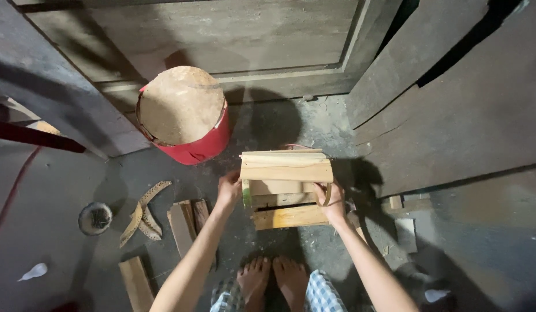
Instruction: Assembling a small wooden structure by hammering nails into wooden boards
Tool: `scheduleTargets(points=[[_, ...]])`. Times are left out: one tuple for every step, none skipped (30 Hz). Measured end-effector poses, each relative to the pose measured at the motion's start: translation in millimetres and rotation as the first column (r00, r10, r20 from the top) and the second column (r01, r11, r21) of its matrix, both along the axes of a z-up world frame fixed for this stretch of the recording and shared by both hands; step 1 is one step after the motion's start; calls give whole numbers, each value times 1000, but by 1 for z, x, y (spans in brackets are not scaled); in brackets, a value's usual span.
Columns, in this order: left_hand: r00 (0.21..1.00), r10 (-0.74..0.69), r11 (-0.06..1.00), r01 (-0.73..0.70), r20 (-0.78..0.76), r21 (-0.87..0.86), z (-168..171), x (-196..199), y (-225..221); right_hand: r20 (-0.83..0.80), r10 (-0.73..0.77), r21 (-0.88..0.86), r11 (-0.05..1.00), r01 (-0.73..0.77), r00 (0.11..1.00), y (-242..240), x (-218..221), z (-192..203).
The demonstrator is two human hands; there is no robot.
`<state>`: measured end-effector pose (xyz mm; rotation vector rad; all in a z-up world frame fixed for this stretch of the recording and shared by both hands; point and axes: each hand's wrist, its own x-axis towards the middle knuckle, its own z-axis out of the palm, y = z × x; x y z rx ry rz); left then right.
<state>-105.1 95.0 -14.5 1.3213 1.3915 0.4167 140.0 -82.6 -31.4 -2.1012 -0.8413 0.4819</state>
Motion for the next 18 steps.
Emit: scheduleTargets(points=[[1000, 1, 1000, -1, 0, -1, 1, -1, -1, 0, 1, -1, 1000, -1, 1000, 0, 0, 1], [1000, -17, 1000, 17, -2, 4, 3, -3, -2, 12, 6, -19, 1000, -6, 1000, 1, 1, 1], [999, -38, 999, 38, -3, 13, 5, -3, -1, 25, 8, -34, 999, -8, 1000, 3, 2, 2], [999, -40, 999, 40, -2, 16, 7, -5, 0, 26, 6, -31, 999, -6, 1000, 6, 0, 9], [998, -52, 999, 53, 33, -2, 9, -6, 0, 42, 17, -48, 999, -15, 999, 7, -2, 16], [996, -64, 998, 66, 69, -21, 10, -7, 0, 57, 28, -65, 998, -24, 998, 8, -3, 23], [995, -66, 997, 67, 70, -22, 7, -7, -1, 57, 26, -67, 998, -22, 998, 6, -2, 15], [991, -54, 998, 55, 120, -8, 3, -7, -1, 39, 16, -62, 998, -13, 999, 4, 0, 8], [985, -41, 999, 40, 170, 6, 0, -7, 0, 22, 7, -56, 998, -6, 1000, 3, 2, 1], [984, -40, 999, 40, 172, 5, -4, -8, 1, 23, 8, -56, 998, -6, 1000, 5, 1, 5], [990, -54, 999, 54, 133, 8, -7, -9, 1, 17, -3, -56, 998, 4, 1000, 6, -1, 9], [993, -68, 998, 68, 95, 11, -11, -10, 0, 10, -13, -56, 998, 14, 1000, 7, -2, 13], [993, -68, 998, 67, 94, 10, -6, -10, -1, 10, -13, -57, 998, 13, 1000, 8, -2, 15], [994, -58, 998, 58, 98, -2, -1, -11, -2, 27, 4, -65, 998, -2, 1000, 8, -1, 16], [994, -49, 999, 51, 102, -13, 5, -11, -3, 46, 19, -73, 997, -16, 999, 9, 0, 18], [993, -51, 999, 52, 103, -13, -1, -11, -3, 46, 18, -74, 997, -14, 999, 8, 1, 15], [995, -52, 999, 52, 85, 5, -5, -11, -3, 21, -4, -69, 998, 5, 1000, 7, 2, 11], [996, -53, 998, 52, 66, 23, -10, -10, -3, -3, -25, -65, 998, 25, 1000, 6, 2, 8]])
